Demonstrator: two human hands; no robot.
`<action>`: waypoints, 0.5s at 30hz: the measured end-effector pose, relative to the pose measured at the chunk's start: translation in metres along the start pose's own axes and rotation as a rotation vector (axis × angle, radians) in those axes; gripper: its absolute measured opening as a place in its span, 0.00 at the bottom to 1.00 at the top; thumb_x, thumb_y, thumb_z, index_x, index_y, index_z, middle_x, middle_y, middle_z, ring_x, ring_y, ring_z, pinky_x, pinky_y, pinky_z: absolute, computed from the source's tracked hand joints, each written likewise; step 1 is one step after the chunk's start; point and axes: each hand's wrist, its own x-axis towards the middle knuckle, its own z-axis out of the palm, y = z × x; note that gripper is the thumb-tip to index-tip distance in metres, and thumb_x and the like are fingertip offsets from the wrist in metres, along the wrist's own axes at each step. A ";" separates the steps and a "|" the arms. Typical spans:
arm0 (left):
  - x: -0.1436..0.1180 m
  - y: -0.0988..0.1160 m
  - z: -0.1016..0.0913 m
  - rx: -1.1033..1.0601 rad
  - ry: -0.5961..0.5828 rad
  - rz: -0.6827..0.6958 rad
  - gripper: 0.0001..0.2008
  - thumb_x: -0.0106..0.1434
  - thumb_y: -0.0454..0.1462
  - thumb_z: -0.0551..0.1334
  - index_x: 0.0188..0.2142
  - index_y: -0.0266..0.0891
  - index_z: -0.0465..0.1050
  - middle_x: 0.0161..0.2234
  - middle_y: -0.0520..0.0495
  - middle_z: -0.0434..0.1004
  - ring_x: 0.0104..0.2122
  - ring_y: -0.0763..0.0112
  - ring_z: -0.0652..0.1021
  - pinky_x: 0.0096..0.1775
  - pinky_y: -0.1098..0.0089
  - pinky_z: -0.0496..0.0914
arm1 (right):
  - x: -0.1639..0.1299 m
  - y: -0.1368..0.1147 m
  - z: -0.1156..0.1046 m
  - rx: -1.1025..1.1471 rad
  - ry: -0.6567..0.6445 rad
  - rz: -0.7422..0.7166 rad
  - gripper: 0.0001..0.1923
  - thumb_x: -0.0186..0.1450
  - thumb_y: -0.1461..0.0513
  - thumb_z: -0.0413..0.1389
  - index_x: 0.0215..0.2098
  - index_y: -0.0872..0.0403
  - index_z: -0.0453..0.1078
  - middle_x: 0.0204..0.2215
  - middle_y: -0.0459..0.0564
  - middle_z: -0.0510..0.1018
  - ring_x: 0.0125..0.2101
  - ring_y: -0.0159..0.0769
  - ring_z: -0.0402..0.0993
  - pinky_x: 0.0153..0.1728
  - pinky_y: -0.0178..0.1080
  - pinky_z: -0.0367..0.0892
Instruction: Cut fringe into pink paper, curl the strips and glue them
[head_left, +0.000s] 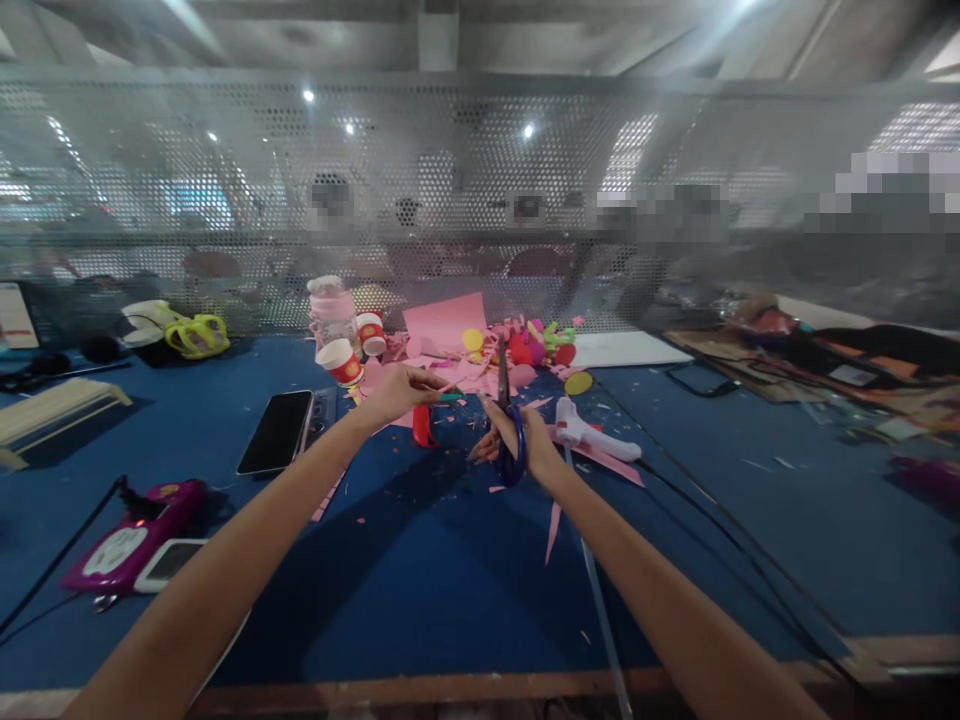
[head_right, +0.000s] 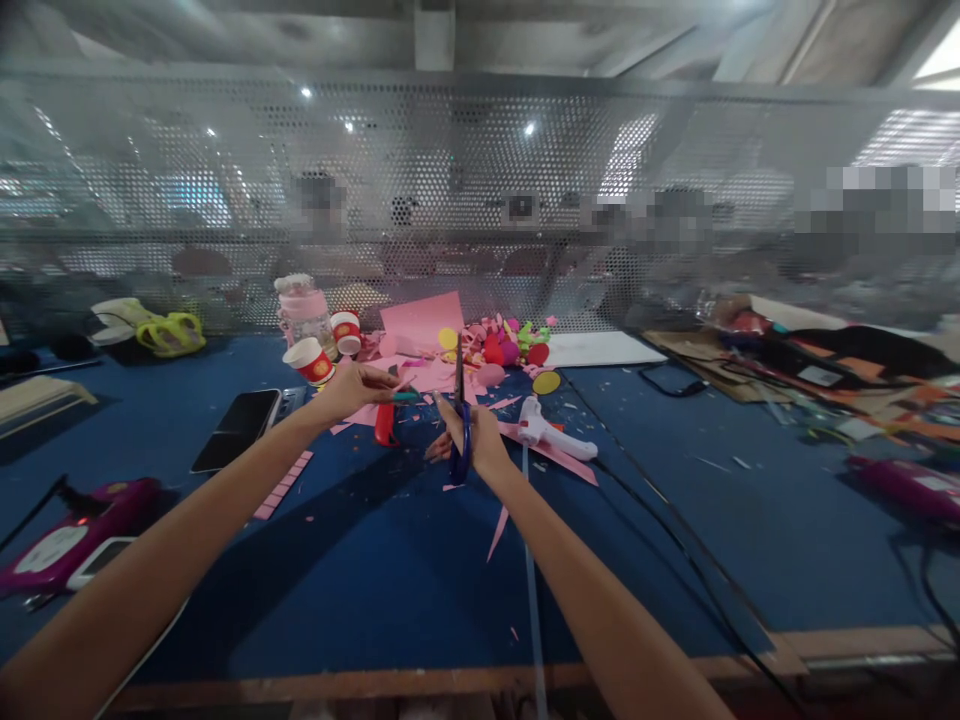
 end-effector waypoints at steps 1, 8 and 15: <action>-0.001 0.001 0.000 -0.051 -0.002 -0.012 0.13 0.45 0.33 0.66 0.34 0.34 0.77 0.30 0.44 0.79 0.29 0.70 0.77 0.35 0.69 0.71 | 0.000 -0.001 -0.001 0.000 0.019 -0.032 0.23 0.54 0.46 0.51 0.14 0.55 0.62 0.11 0.50 0.72 0.14 0.37 0.72 0.17 0.38 0.70; -0.004 0.002 0.000 -0.153 0.012 -0.001 0.17 0.40 0.38 0.69 0.32 0.33 0.77 0.29 0.44 0.79 0.28 0.70 0.77 0.35 0.68 0.71 | -0.007 -0.012 -0.009 -0.004 0.109 -0.200 0.22 0.53 0.45 0.53 0.19 0.56 0.66 0.16 0.51 0.74 0.18 0.39 0.73 0.21 0.37 0.70; -0.002 -0.005 -0.002 -0.117 0.023 -0.033 0.15 0.41 0.34 0.68 0.32 0.34 0.77 0.29 0.44 0.79 0.26 0.72 0.76 0.33 0.70 0.71 | -0.012 -0.014 -0.014 -0.143 0.126 -0.329 0.24 0.56 0.44 0.47 0.24 0.56 0.67 0.22 0.53 0.76 0.25 0.39 0.74 0.29 0.39 0.70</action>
